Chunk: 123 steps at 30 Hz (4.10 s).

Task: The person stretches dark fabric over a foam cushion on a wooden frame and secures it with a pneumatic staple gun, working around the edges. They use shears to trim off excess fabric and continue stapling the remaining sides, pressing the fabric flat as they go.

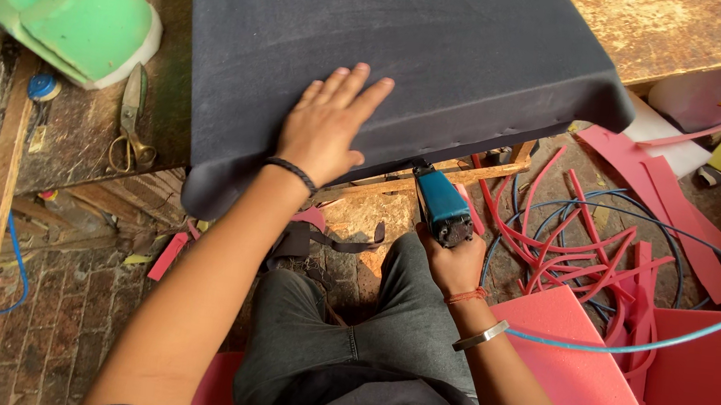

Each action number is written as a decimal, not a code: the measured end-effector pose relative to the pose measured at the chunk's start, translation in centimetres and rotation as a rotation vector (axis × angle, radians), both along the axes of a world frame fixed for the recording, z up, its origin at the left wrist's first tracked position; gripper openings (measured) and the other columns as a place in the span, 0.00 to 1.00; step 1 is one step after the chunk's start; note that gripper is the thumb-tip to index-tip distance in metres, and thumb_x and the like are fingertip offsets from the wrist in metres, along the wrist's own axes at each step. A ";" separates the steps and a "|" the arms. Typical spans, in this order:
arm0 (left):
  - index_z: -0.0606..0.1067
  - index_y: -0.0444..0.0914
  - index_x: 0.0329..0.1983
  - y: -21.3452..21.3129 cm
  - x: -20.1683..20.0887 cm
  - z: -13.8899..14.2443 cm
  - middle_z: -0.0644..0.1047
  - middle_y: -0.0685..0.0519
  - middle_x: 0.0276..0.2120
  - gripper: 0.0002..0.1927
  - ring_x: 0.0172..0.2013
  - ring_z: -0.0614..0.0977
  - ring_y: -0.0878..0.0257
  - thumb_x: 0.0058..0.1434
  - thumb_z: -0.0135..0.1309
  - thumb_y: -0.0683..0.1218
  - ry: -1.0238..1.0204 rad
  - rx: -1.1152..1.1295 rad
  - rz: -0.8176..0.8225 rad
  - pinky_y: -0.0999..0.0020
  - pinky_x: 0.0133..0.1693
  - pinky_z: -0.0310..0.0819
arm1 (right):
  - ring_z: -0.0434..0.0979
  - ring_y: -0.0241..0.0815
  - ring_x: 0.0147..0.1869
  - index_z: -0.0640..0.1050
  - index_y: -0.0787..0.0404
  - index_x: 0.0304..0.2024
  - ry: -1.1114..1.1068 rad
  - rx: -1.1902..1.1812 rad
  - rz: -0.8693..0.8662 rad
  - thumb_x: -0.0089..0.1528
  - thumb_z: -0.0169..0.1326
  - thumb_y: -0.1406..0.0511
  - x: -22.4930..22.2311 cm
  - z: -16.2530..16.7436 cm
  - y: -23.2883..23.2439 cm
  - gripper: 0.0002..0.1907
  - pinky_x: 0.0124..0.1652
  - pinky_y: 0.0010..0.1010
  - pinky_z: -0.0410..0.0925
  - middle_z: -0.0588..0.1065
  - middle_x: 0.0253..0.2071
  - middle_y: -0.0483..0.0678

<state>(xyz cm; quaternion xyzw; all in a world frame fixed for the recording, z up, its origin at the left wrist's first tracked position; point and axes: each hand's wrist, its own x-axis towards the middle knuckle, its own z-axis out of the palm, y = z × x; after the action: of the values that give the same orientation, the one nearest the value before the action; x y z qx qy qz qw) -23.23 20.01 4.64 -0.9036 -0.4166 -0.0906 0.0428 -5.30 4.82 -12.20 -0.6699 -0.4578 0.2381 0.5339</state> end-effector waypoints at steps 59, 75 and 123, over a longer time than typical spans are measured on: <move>0.66 0.51 0.70 -1.9 -17.5 -3.7 0.65 0.56 0.71 0.47 0.70 0.64 0.53 0.46 0.69 0.38 -0.387 0.094 0.130 0.63 0.64 0.69 | 0.83 0.51 0.41 0.78 0.55 0.56 -0.713 0.188 0.313 0.43 0.69 0.65 -13.1 1.3 2.9 0.36 0.38 0.39 0.74 0.81 0.39 0.51; 0.72 0.46 0.67 -3.1 -18.1 -4.6 0.69 0.53 0.69 0.40 0.72 0.64 0.51 0.51 0.47 0.25 -0.686 0.095 0.077 0.62 0.67 0.68 | 0.83 0.55 0.44 0.79 0.60 0.55 -0.595 0.216 0.196 0.45 0.67 0.66 -12.2 -1.0 2.1 0.32 0.41 0.40 0.75 0.81 0.43 0.56; 0.73 0.52 0.70 2.4 10.1 -0.2 0.58 0.45 0.72 0.37 0.68 0.55 0.40 0.55 0.59 0.60 -0.004 0.065 -0.375 0.17 0.54 0.41 | 0.78 0.37 0.38 0.75 0.62 0.43 0.863 0.348 0.042 0.53 0.62 0.80 8.7 2.3 9.3 0.18 0.38 0.28 0.73 0.77 0.37 0.44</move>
<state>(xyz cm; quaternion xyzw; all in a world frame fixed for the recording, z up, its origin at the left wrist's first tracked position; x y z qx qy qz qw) -13.17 22.42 4.45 -0.9633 -0.2379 -0.1121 0.0534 3.37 14.08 -9.89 -0.4004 -0.2404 0.4254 0.7751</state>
